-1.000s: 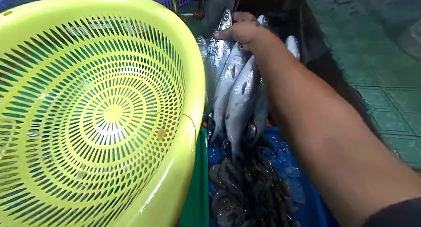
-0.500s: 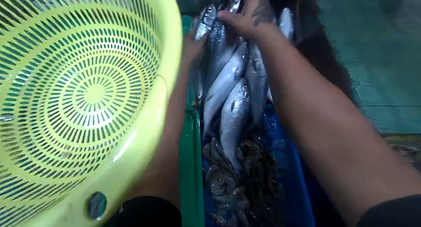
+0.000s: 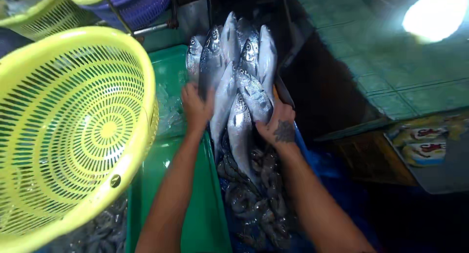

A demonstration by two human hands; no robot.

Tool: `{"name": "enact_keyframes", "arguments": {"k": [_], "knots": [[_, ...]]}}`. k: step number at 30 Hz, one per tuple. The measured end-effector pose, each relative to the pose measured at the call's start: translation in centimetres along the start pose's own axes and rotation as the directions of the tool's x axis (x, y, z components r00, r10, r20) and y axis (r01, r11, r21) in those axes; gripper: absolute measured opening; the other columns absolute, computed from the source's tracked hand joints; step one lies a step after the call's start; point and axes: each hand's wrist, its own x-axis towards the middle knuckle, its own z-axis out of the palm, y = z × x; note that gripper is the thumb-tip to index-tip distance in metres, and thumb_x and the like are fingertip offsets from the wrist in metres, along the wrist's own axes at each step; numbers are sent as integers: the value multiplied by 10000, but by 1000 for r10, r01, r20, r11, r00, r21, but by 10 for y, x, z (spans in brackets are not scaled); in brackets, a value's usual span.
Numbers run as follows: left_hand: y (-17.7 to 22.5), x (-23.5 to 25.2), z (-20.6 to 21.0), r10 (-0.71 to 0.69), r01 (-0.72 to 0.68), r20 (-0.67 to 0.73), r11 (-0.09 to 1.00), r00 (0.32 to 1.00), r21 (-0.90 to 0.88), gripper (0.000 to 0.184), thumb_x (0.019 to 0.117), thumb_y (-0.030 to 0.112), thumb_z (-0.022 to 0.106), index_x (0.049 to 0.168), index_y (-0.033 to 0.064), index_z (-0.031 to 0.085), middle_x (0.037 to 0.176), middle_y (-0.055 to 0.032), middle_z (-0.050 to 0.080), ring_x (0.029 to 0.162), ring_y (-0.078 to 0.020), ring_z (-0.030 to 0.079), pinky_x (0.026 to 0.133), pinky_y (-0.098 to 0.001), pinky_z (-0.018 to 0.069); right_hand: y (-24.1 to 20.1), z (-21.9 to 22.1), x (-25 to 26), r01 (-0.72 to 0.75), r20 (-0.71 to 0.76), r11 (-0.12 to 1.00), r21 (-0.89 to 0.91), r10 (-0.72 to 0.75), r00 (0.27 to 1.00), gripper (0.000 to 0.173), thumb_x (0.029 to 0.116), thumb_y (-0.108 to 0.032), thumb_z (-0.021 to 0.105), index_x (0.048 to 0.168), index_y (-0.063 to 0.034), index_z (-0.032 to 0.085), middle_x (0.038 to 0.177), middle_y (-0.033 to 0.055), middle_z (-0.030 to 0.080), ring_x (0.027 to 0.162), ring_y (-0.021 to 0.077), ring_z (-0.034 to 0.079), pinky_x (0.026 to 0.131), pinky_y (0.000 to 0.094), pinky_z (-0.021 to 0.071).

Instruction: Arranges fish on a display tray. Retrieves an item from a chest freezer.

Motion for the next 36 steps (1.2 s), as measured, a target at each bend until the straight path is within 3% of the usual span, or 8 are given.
{"name": "enact_keyframes", "arguments": {"k": [3, 6, 11, 17, 23, 28, 32, 36], "knots": [[2, -44, 23, -131, 108, 302, 990, 944, 90, 837, 868, 582, 717, 1453, 48, 449, 1233, -207, 648, 1058, -352, 679, 877, -600, 573, -3, -7, 38, -60, 252, 997, -39, 68, 965, 1229, 644, -310, 925, 1625, -125, 208, 1451, 326, 473, 1282, 521, 528, 955, 701, 491], [-8, -48, 41, -177, 189, 306, 982, 935, -8, 833, 870, 502, 772, 1488, 71, 416, 1146, -212, 691, 1025, -357, 700, 879, -602, 572, 0, 3, 46, -64, 270, 998, -21, 67, 960, 1403, 497, -329, 997, 1628, -208, 175, 1393, 323, 514, 1211, 520, 567, 904, 705, 510], [-19, -40, 52, -186, 318, 293, 798, 938, -513, 608, 862, 274, 842, 1344, 27, 565, 1061, -161, 724, 903, -240, 729, 825, -458, 625, 13, 8, 48, -94, 236, 955, 282, 26, 971, 1349, 521, -229, 968, 1619, -169, 188, 1422, 279, 524, 1250, 464, 567, 969, 678, 498], [24, -17, 58, -139, 236, 193, 678, 971, -697, 494, 938, 237, 763, 1335, 17, 567, 1112, -145, 715, 953, -215, 719, 860, -428, 617, 2, 10, 66, 34, 29, 829, 558, -61, 998, 1170, 490, -242, 861, 1534, -87, 358, 1403, 229, 553, 1250, 350, 585, 997, 567, 523], [53, 12, 57, -86, 94, 63, 984, 994, -151, 628, 879, 378, 808, 1346, 16, 595, 1182, -217, 678, 1106, -338, 665, 985, -536, 535, -13, 40, 100, 161, -227, 864, 477, -56, 972, 1126, 672, -301, 876, 1575, -28, 263, 1504, 287, 435, 1383, 410, 465, 1142, 522, 424], [42, -3, 68, -130, 126, 44, 989, 991, 83, 685, 918, 557, 709, 1385, 82, 551, 1201, -213, 644, 1043, -366, 669, 866, -556, 564, -24, 20, 76, -73, -74, 990, 117, 82, 994, 1067, 830, -478, 804, 1654, -154, 209, 1508, 333, 357, 1322, 522, 446, 1025, 622, 468], [44, -12, 75, -164, 158, 1, 951, 986, 265, 688, 912, 712, 572, 1281, 132, 600, 1084, -119, 708, 948, -317, 706, 745, -566, 561, -34, 12, 29, -73, -15, 995, 71, 74, 997, 971, 919, -599, 651, 1628, -72, 248, 1466, 339, 417, 1277, 507, 511, 961, 636, 504], [49, -12, 76, -178, 161, 27, 936, 984, 312, 692, 885, 731, 578, 1223, 129, 614, 1008, -113, 718, 903, -307, 715, 707, -553, 562, -34, 23, -2, -104, 33, 995, -9, 104, 994, 1222, 732, -781, 699, 1619, -64, 260, 1503, 272, 417, 1339, 459, 465, 986, 618, 491]]}}
